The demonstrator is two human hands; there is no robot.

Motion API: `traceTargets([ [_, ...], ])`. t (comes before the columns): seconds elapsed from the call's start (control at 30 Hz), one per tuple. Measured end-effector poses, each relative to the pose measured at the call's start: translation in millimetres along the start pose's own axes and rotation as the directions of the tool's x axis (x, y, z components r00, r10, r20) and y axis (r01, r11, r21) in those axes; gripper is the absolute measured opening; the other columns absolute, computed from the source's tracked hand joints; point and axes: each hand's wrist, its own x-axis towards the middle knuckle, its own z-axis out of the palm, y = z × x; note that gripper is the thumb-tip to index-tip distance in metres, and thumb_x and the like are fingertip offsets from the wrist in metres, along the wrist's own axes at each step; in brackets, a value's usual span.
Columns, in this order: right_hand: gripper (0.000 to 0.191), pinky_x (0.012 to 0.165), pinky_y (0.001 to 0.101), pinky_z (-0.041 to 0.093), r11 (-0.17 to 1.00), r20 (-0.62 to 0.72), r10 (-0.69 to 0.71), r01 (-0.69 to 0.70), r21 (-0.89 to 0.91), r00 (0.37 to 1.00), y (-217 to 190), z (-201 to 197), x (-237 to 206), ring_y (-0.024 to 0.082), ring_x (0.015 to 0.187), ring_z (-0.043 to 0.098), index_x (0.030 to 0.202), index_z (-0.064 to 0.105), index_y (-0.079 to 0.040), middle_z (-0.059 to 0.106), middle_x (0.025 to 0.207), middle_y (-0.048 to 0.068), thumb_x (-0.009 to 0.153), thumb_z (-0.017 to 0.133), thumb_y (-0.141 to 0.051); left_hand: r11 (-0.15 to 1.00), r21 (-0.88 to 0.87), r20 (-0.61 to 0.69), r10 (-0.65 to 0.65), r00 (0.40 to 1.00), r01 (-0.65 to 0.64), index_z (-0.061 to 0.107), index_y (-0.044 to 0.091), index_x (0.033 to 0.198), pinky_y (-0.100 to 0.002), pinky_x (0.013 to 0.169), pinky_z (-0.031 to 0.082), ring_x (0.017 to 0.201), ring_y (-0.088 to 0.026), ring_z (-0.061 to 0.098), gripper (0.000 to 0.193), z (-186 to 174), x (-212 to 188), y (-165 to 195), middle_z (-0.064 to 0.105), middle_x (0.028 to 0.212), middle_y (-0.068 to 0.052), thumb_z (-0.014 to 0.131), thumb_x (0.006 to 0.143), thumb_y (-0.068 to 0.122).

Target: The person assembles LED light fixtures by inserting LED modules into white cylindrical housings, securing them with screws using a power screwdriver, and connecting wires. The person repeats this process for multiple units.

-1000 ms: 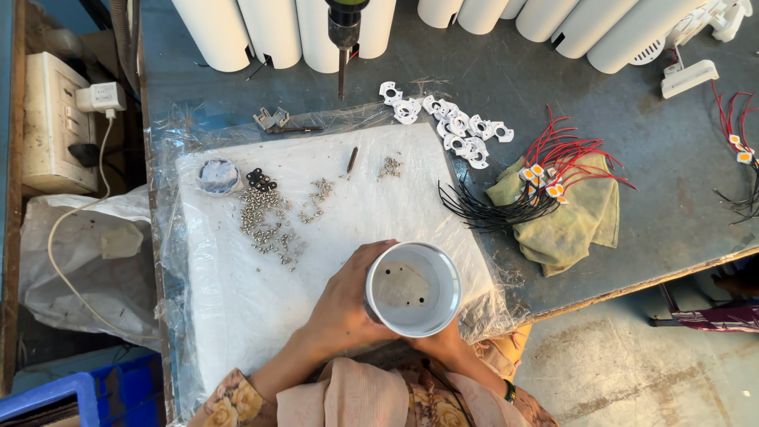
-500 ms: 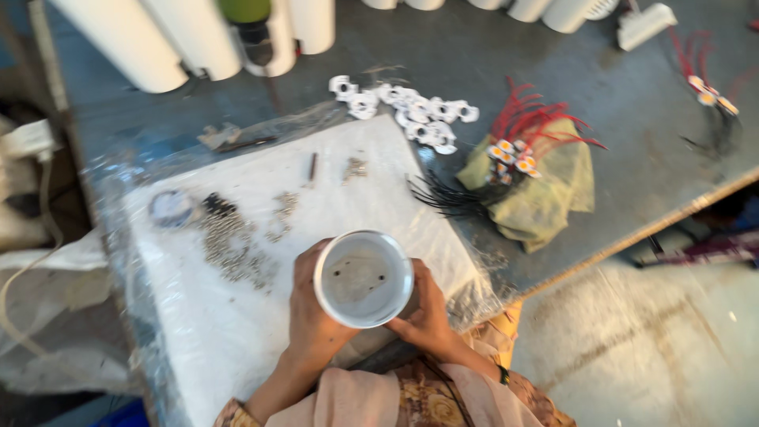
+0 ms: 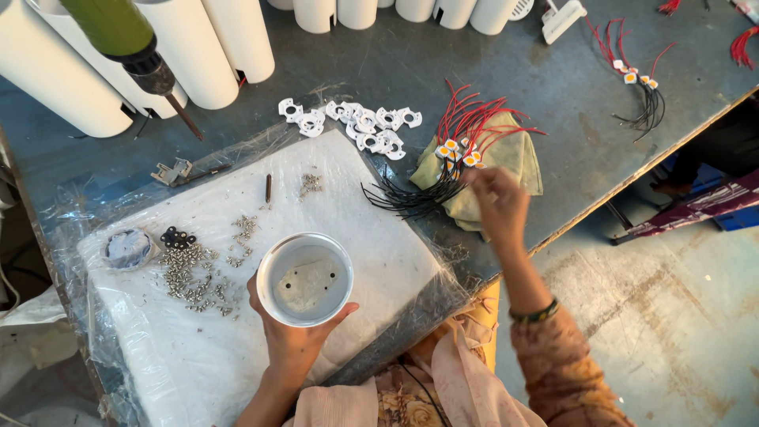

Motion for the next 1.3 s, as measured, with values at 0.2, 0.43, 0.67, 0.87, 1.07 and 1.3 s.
traceTargets([
  [0.2, 0.028, 0.082, 0.0463, 0.044, 0.605, 0.156, -0.183, 0.236, -0.760, 0.971, 6, -5, 81, 0.031, 0.093, 0.062, 0.085, 0.081, -0.013, 0.072, 0.086, 0.008, 0.086, 0.078, -0.041, 0.970, -0.223, 0.025, -0.094, 0.995, 0.098, 0.015, 0.002, 0.155, -0.046, 0.113, 0.039, 0.136, -0.037, 0.044, 0.123, -17, -3, 6, 0.034, 0.148, -0.020, 0.092, 0.063, 0.028],
  [0.43, 0.030, 0.095, 0.0535, 0.036, 0.481, 0.231, 0.078, 0.166, -0.861, 0.970, 1, 24, 102, 0.033, 0.096, 0.066, 0.090, 0.080, -0.017, 0.071, 0.096, 0.013, 0.079, 0.076, -0.045, 0.991, -0.107, -0.112, -0.092, 0.989, 0.080, 0.034, 0.004, 0.150, -0.041, 0.106, 0.050, 0.132, -0.029, 0.055, 0.081, -67, -18, 4, 0.037, 0.150, -0.018, 0.079, 0.083, 0.012],
  [0.67, 0.023, 0.088, 0.0489, 0.045, 0.583, 0.181, 0.028, 0.131, -0.802, 0.983, 4, 24, 108, 0.032, 0.090, 0.069, 0.095, 0.080, -0.016, 0.073, 0.097, 0.014, 0.091, 0.068, -0.036, 0.961, -0.205, -0.039, -0.195, 0.980, 0.183, 0.054, 0.001, 0.132, -0.034, 0.088, 0.056, 0.099, -0.022, 0.073, 0.048, -67, -19, 0, 0.071, 0.116, -0.014, 0.073, 0.087, 0.002],
  [0.87, 0.018, 0.063, 0.0317, 0.048, 0.940, 0.047, 0.253, -0.257, 0.224, 0.966, -11, -8, 131, 0.020, 0.071, 0.067, 0.102, 0.073, -0.005, 0.073, 0.095, 0.011, 0.099, 0.065, -0.021, 0.968, -0.202, -0.107, -0.171, 0.979, 0.147, 0.058, 0.000, 0.127, -0.030, 0.086, 0.058, 0.092, -0.019, 0.074, 0.041, -69, -13, -6, 0.073, 0.107, -0.014, 0.072, 0.088, 0.001],
  [1.07, 0.015, 0.060, 0.0306, 0.052, 0.642, -0.003, 0.175, -0.112, 0.758, 0.985, -22, -36, 109, 0.017, 0.073, 0.069, 0.111, 0.065, -0.011, 0.074, 0.094, 0.004, 0.104, 0.065, -0.024, 0.940, -0.285, -0.086, -0.221, 0.971, 0.189, 0.057, 0.001, 0.128, -0.028, 0.084, 0.058, 0.093, -0.015, 0.073, 0.040, -71, -10, -8, 0.075, 0.104, -0.011, 0.071, 0.091, 0.003],
  [1.3, 0.018, 0.067, 0.0242, 0.046, 0.724, -0.111, -0.373, 0.363, 0.587, 0.921, -96, -82, 89, 0.013, 0.076, 0.058, 0.112, 0.063, -0.005, 0.065, 0.099, 0.007, 0.120, 0.067, -0.021, 0.968, -0.218, -0.115, -0.155, 0.981, 0.127, 0.063, 0.003, 0.124, -0.027, 0.079, 0.059, 0.085, -0.013, 0.073, 0.035, -80, -3, 2, 0.077, 0.097, -0.007, 0.074, 0.090, 0.004],
])
